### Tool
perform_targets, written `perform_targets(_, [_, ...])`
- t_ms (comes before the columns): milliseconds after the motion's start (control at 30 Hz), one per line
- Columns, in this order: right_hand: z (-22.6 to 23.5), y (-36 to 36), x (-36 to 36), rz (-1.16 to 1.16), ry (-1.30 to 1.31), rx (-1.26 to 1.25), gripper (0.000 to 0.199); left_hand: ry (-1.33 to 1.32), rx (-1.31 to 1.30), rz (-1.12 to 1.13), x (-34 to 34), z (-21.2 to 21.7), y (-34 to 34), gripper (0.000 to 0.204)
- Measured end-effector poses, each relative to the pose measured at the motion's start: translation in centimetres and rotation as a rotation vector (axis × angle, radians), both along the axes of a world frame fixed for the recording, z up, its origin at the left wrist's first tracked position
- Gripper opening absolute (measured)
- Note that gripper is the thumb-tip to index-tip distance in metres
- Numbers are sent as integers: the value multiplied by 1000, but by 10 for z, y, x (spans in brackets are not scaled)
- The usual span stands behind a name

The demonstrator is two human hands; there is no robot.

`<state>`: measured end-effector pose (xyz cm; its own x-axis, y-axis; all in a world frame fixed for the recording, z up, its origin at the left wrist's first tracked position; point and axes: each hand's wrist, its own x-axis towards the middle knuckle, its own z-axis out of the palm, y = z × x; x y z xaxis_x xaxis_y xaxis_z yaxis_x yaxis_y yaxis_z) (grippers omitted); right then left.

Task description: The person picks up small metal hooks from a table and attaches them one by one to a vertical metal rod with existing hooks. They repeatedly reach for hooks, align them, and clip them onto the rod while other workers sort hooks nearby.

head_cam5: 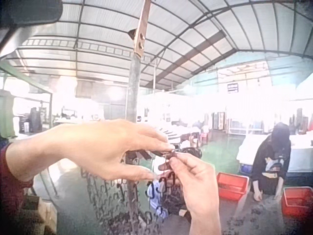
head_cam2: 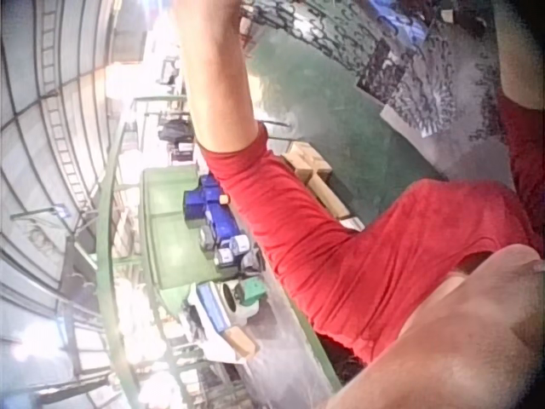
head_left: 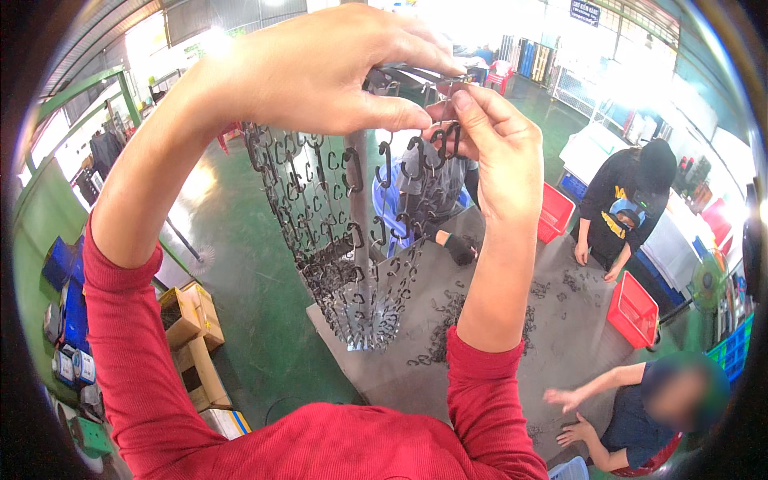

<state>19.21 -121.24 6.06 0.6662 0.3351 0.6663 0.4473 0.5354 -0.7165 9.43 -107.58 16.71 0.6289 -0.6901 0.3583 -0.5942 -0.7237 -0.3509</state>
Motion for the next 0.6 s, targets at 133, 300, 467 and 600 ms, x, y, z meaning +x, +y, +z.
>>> perform_targets(133, [-4, 10, -4, -68, -3, 94, 14, 12, -53, 22, -4, -6, 2, 43])
perform_targets(300, [-6, 14, -6, -111, -32, 207, 11, -51, -44, 3, -5, -11, 2, 40])
perform_targets(467, [-8, 14, -6, -172, -51, 260, 10, -64, -27, -11, -5, -11, 1, 39])
perform_targets(600, [-7, 13, -6, -183, -49, 270, 10, -16, -45, -59, -6, -9, 0, 41])
